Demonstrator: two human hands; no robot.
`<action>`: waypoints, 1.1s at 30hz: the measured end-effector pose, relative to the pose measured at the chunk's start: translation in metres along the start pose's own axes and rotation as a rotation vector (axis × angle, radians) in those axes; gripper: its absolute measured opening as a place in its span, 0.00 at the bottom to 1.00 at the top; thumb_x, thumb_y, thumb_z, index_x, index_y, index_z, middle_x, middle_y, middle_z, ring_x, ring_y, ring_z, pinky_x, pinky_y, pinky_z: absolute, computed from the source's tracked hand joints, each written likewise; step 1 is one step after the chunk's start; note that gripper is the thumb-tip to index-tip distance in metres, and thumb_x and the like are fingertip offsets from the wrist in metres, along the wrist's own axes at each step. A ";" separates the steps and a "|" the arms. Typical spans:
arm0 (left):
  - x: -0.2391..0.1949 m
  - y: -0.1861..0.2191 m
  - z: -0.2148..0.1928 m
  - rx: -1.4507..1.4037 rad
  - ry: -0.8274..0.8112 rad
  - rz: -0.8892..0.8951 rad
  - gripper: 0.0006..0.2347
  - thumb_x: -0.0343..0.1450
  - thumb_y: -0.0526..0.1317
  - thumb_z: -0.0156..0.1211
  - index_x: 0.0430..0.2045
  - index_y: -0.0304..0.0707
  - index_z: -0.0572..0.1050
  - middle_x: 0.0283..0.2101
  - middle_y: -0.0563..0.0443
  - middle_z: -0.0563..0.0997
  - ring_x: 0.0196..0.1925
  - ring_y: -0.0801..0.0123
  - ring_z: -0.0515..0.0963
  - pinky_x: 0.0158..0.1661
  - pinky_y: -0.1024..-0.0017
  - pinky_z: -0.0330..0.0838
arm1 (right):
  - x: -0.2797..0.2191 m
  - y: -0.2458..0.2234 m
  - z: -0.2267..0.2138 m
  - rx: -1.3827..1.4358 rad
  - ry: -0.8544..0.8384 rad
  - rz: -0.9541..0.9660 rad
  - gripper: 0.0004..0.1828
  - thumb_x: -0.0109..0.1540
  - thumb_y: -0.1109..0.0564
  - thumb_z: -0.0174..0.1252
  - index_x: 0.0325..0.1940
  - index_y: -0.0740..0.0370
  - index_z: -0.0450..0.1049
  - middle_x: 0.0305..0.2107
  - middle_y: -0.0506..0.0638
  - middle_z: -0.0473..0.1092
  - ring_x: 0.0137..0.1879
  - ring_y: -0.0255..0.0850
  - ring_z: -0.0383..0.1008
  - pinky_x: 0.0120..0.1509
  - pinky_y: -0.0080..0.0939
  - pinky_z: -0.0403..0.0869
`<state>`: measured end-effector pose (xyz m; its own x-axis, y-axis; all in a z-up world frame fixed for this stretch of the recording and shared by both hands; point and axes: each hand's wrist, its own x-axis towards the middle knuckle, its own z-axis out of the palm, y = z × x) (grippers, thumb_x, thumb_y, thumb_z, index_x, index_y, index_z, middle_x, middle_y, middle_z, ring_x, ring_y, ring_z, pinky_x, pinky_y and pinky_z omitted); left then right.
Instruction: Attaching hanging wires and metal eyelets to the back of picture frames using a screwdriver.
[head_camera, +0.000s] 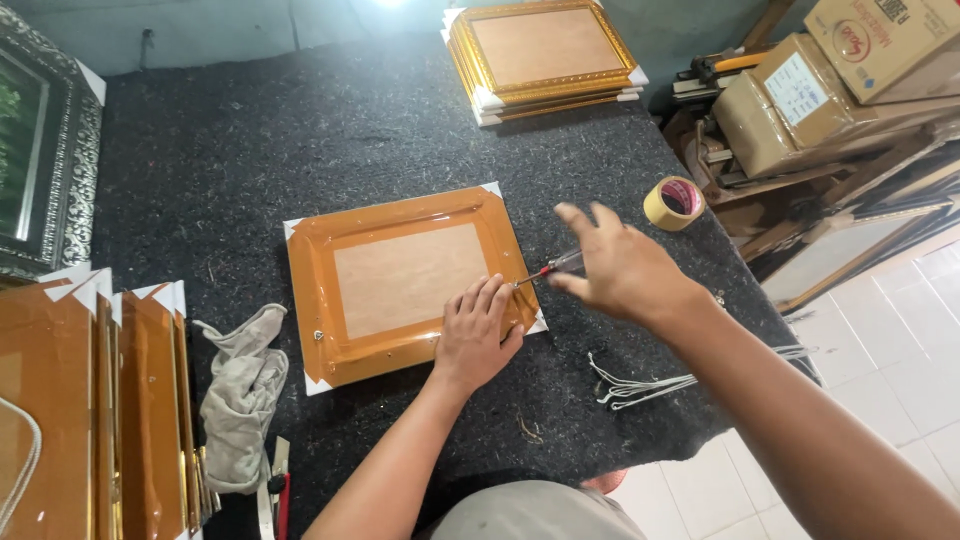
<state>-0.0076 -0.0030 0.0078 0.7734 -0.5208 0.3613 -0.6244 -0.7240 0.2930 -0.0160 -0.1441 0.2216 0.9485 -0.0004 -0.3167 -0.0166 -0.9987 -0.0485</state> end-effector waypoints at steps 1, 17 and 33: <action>-0.001 0.001 0.000 -0.004 0.000 0.000 0.22 0.62 0.51 0.48 0.48 0.45 0.61 0.52 0.50 0.64 0.57 0.64 0.62 0.50 0.65 0.56 | 0.005 0.007 0.008 -0.002 -0.002 0.002 0.39 0.54 0.46 0.54 0.64 0.55 0.46 0.53 0.70 0.54 0.51 0.65 0.64 0.50 0.59 0.70; 0.001 0.002 -0.007 0.017 -0.052 0.002 0.23 0.63 0.51 0.44 0.52 0.45 0.60 0.53 0.50 0.63 0.57 0.64 0.60 0.50 0.65 0.55 | 0.017 0.009 0.017 0.346 0.254 -0.367 0.13 0.48 0.74 0.44 0.21 0.62 0.71 0.18 0.51 0.72 0.29 0.44 0.74 0.38 0.40 0.73; -0.002 -0.002 -0.003 -0.038 -0.040 -0.003 0.22 0.63 0.50 0.48 0.51 0.45 0.62 0.52 0.49 0.64 0.57 0.62 0.61 0.49 0.64 0.56 | 0.027 0.014 0.017 0.030 0.199 -0.194 0.15 0.56 0.54 0.51 0.46 0.55 0.66 0.26 0.59 0.72 0.36 0.54 0.74 0.41 0.50 0.72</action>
<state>-0.0078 0.0009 0.0096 0.7783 -0.5369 0.3255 -0.6255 -0.7082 0.3274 0.0039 -0.1576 0.1965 0.9783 0.1781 -0.1062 0.1654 -0.9791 -0.1186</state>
